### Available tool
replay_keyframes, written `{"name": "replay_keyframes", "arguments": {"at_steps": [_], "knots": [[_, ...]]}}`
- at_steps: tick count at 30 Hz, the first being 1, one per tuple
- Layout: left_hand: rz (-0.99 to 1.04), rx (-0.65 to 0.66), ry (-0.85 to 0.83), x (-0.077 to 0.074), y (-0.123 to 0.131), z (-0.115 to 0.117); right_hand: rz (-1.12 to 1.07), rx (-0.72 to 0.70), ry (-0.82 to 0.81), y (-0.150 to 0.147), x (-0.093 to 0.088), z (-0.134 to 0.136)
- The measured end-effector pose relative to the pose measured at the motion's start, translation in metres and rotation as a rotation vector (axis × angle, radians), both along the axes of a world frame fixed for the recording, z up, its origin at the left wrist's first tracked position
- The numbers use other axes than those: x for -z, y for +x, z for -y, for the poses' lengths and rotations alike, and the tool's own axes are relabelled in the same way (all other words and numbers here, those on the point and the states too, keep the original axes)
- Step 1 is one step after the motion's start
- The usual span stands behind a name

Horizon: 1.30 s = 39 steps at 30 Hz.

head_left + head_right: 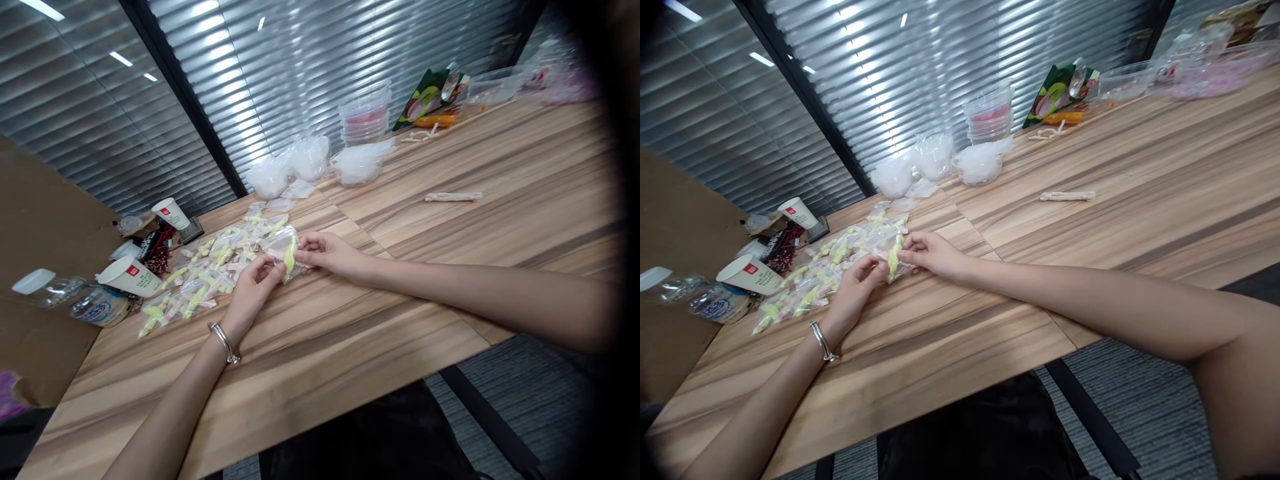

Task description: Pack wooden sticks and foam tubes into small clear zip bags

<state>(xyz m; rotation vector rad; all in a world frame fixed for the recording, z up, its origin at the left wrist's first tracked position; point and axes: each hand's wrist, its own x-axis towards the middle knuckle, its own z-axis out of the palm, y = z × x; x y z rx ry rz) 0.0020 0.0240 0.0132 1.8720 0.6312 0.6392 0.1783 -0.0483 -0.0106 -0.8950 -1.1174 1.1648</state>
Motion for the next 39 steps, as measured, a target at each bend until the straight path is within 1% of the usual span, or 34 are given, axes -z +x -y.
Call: {"name": "replay_keyframes", "arguments": {"at_steps": [2,4,8,13,16,19,21,24,27,32,36,39], "knots": [[-0.067,0.045,0.038,-0.001,0.0,0.001,-0.018,0.016,0.023,0.001,0.0,-0.001],[-0.103,0.053,0.056,-0.001,0.0,0.001,-0.012,0.014,0.042,0.001,-0.001,-0.001],[-0.116,0.016,0.073,-0.001,-0.001,0.0,-0.015,0.014,0.027,0.001,-0.002,0.0],[-0.07,-0.031,0.028,0.001,-0.002,-0.002,-0.049,0.1,-0.007,0.005,0.001,0.0],[-0.01,-0.056,-0.037,0.004,-0.003,-0.005,-0.101,0.127,-0.036,0.008,0.003,0.0],[0.085,-0.152,-0.112,0.008,-0.003,-0.011,-0.183,0.179,-0.085,0.01,0.003,-0.001],[0.183,-0.233,-0.173,0.012,-0.004,-0.015,-0.239,0.205,-0.105,0.011,0.003,-0.001],[0.38,-0.321,-0.315,0.016,-0.005,-0.021,-0.315,0.258,-0.132,0.015,0.003,-0.002],[0.519,-0.387,-0.441,0.018,-0.007,-0.024,-0.395,0.336,-0.16,0.021,0.005,-0.004],[0.631,-0.497,-0.575,0.016,-0.007,-0.026,-0.538,0.489,-0.184,0.031,0.006,-0.007],[0.669,-0.565,-0.629,0.016,-0.006,-0.028,-0.549,0.68,-0.138,0.039,0.008,-0.01],[0.682,-0.582,-0.638,0.017,-0.006,-0.029,-0.51,0.841,-0.101,0.052,0.009,-0.014]]}}
